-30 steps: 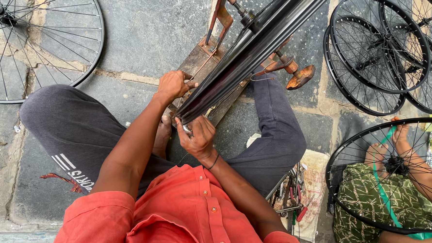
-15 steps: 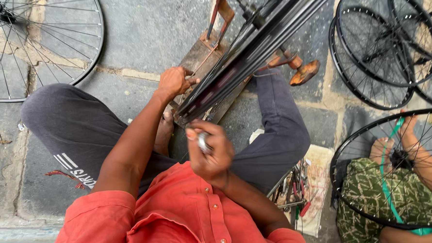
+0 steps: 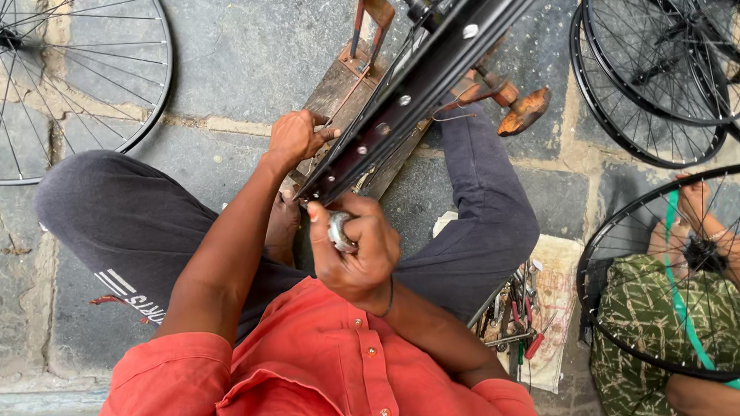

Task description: The person mounts a bicycle rim onto a truing stand and adjusts the spokes by hand and using a small spoke wrench.

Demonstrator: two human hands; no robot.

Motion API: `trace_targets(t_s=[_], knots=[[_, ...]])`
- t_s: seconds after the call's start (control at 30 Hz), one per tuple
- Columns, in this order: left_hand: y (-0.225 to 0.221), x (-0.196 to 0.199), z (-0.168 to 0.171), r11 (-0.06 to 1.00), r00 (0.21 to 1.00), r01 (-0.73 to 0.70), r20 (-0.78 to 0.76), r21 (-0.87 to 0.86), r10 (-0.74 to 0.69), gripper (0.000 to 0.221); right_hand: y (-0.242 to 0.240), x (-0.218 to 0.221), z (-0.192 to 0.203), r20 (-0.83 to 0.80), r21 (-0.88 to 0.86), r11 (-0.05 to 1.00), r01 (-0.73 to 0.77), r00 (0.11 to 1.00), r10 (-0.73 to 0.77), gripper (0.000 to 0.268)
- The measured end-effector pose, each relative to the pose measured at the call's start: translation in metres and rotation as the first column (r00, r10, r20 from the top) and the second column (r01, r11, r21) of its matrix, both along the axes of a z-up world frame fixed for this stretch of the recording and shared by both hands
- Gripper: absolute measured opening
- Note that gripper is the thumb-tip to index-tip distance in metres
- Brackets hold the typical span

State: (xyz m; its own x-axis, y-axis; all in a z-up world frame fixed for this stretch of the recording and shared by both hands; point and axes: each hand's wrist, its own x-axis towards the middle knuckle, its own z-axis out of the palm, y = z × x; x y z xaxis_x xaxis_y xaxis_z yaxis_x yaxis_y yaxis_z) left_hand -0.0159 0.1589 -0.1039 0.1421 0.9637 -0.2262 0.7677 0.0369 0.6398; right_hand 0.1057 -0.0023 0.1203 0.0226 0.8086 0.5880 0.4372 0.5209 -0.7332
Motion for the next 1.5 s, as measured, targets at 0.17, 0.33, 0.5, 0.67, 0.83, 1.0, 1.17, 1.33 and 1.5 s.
trace_targets(t_s=[0.17, 0.33, 0.5, 0.67, 0.83, 1.0, 1.17, 1.33, 1.5], knots=[[0.005, 0.003, 0.004, 0.993, 1.0, -0.029, -0.001, -0.111, 0.029, 0.059, 0.004, 0.003, -0.071, 0.201, 0.012, 0.996, -0.084, 0.976, 0.08, 0.036], [0.001, 0.0, 0.003, 0.999, 1.0, -0.007, 0.016, -0.053, 0.008, 0.056, 0.016, 0.021, -0.137, 0.322, -0.042, 0.996, -0.083, 0.942, 0.092, 0.028], [0.001, 0.001, 0.007, 0.993, 0.999, -0.034, 0.028, -0.109, 0.038, 0.057, 0.028, 0.022, -0.132, 0.32, 0.064, 0.981, -0.183, 0.935, 0.153, 0.026], [0.001, 0.001, -0.006, 1.0, 1.0, -0.004, -0.007, -0.018, 0.004, 0.049, 0.008, 0.022, -0.116, 0.25, 0.04, 0.991, -0.128, 0.961, 0.114, 0.029], [-0.01, 0.001, -0.001, 0.978, 1.0, -0.02, 0.002, 0.208, 0.02, 0.046, 0.001, 0.035, -0.092, -0.182, -0.555, 0.832, -0.004, 0.976, -0.117, 0.031], [-0.066, -0.002, 0.038, 0.777, 0.976, -0.214, 0.106, 0.592, 0.188, 0.04, 0.032, 0.074, -0.056, 0.182, -0.222, 0.972, -0.075, 0.976, 0.116, 0.021], [-0.137, -0.026, 0.131, 0.917, 0.768, -0.388, 0.52, -0.086, 0.374, 0.057, 0.067, 0.067, -0.003, 0.384, -0.044, 0.926, -0.374, 0.85, 0.361, 0.033], [-0.132, -0.014, 0.222, 0.78, 0.787, -0.253, 0.591, 0.572, -0.178, 0.048, 0.086, 0.062, 0.065, 0.226, -0.064, 0.855, -0.515, 0.827, 0.515, 0.035], [-0.108, 0.011, 0.261, 0.874, 0.531, -0.292, 0.826, 0.389, -0.191, 0.038, 0.1, 0.076, 0.096, 0.159, -0.225, 0.791, -0.57, 0.779, 0.607, 0.037]])
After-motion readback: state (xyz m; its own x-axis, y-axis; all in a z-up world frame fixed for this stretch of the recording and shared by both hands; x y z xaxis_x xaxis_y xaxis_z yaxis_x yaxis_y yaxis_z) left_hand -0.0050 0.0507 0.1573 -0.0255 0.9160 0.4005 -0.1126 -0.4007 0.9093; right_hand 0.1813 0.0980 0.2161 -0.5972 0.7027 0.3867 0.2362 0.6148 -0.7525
